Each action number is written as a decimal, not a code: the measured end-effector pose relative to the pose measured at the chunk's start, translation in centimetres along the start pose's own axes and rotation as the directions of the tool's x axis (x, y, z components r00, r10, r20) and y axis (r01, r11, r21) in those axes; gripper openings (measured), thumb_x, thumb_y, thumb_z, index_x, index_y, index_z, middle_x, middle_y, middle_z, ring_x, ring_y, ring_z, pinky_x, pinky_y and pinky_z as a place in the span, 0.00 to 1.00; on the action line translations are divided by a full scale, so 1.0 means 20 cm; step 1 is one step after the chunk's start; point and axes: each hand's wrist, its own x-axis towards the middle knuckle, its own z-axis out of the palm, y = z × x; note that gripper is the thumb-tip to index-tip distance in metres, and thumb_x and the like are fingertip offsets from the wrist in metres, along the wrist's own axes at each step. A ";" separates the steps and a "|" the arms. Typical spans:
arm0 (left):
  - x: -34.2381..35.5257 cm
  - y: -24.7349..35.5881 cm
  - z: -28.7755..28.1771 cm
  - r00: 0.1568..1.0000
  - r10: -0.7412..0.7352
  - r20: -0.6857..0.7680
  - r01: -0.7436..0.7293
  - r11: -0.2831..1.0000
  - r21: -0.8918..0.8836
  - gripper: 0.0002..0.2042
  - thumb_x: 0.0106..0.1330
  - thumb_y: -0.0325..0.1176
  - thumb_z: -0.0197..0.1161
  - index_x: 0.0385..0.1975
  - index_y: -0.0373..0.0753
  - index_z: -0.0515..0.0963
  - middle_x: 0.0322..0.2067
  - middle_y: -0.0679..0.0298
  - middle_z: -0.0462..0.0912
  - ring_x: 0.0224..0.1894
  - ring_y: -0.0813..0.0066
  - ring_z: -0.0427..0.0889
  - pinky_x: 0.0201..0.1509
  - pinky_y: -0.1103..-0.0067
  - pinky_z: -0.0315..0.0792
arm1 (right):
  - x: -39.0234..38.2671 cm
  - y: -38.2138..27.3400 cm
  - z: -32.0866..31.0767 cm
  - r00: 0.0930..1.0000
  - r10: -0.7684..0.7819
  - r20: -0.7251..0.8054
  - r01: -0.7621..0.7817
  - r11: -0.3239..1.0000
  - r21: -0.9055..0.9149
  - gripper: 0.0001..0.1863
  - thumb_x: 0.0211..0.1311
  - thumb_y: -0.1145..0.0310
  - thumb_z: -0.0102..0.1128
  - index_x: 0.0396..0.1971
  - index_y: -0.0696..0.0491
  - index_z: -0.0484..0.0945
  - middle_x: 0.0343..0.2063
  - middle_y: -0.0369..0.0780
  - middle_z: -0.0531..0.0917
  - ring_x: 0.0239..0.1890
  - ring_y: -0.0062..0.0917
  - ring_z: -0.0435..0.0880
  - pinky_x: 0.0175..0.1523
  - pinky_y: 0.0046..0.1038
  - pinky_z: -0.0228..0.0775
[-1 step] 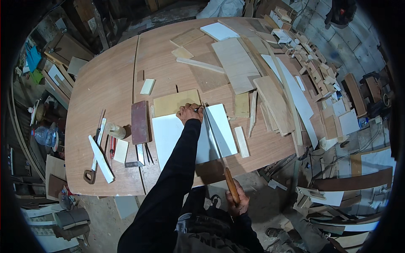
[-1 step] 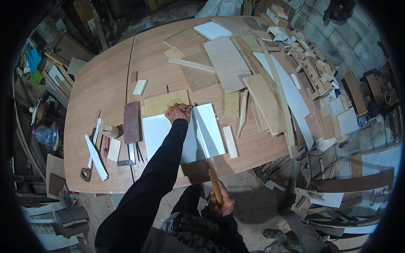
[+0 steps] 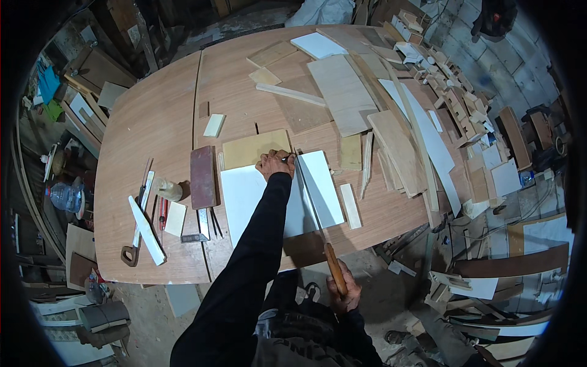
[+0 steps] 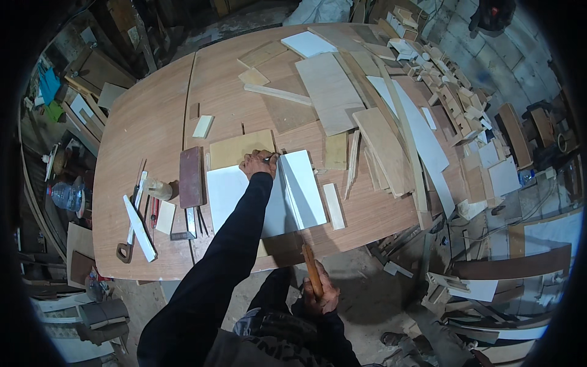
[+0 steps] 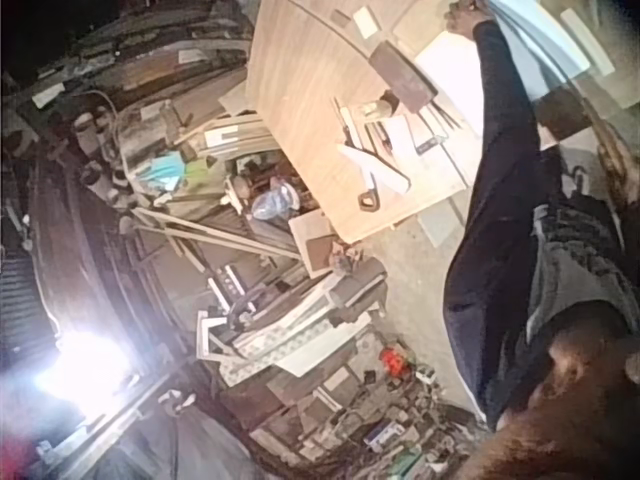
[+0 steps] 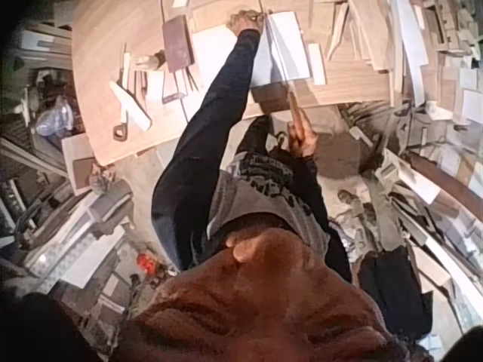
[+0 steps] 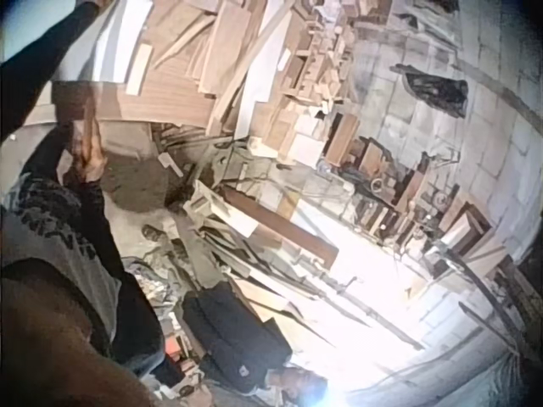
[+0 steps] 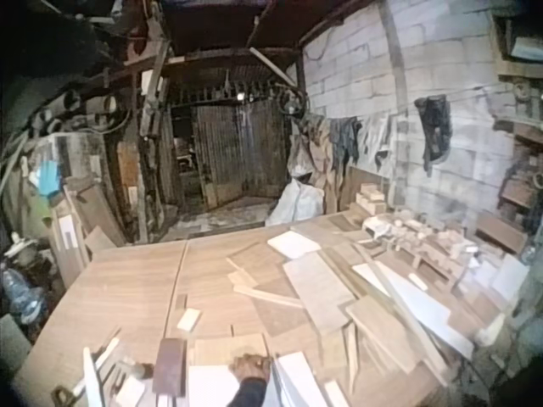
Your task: The person positions a white board on a workbench, marks a line across it using a square and a pencil, and cuts along the line with a hand saw.
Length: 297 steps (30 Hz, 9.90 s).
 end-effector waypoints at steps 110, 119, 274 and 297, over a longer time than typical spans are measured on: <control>-0.01 -0.01 -0.01 0.998 0.006 0.063 -0.007 1.000 0.019 0.08 0.54 0.44 0.60 0.26 0.52 0.84 0.33 0.67 0.77 0.43 0.66 0.69 0.52 0.67 0.52 | 0.13 -0.07 0.02 0.989 -0.001 -0.145 0.021 0.990 0.136 0.21 0.57 0.77 0.54 0.53 0.61 0.72 0.43 0.45 0.81 0.44 0.24 0.80 0.50 0.24 0.70; 0.01 -0.02 0.01 0.998 -0.006 0.065 0.005 1.000 0.017 0.08 0.53 0.44 0.60 0.26 0.51 0.83 0.35 0.67 0.78 0.44 0.65 0.70 0.53 0.67 0.53 | 0.09 -0.08 -0.02 0.996 0.071 -0.049 -0.068 0.995 0.066 0.22 0.55 0.76 0.56 0.53 0.60 0.73 0.43 0.46 0.82 0.43 0.24 0.81 0.49 0.26 0.71; 0.05 0.00 -0.01 0.984 -0.075 0.164 0.066 0.996 0.058 0.10 0.49 0.47 0.65 0.29 0.53 0.83 0.38 0.70 0.78 0.47 0.66 0.68 0.52 0.65 0.53 | 0.10 -0.09 -0.01 0.991 0.123 0.052 -0.124 0.992 0.009 0.25 0.54 0.76 0.55 0.55 0.54 0.71 0.42 0.50 0.81 0.44 0.36 0.83 0.47 0.32 0.74; -0.08 -0.11 -0.03 0.961 0.277 0.000 -0.277 0.961 -0.004 0.16 0.55 0.33 0.59 0.45 0.46 0.76 0.45 0.61 0.74 0.51 0.60 0.67 0.57 0.64 0.56 | 0.15 -0.11 -0.02 0.994 0.105 -0.028 -0.101 0.986 0.132 0.24 0.55 0.79 0.55 0.55 0.60 0.72 0.42 0.45 0.82 0.40 0.22 0.80 0.47 0.23 0.71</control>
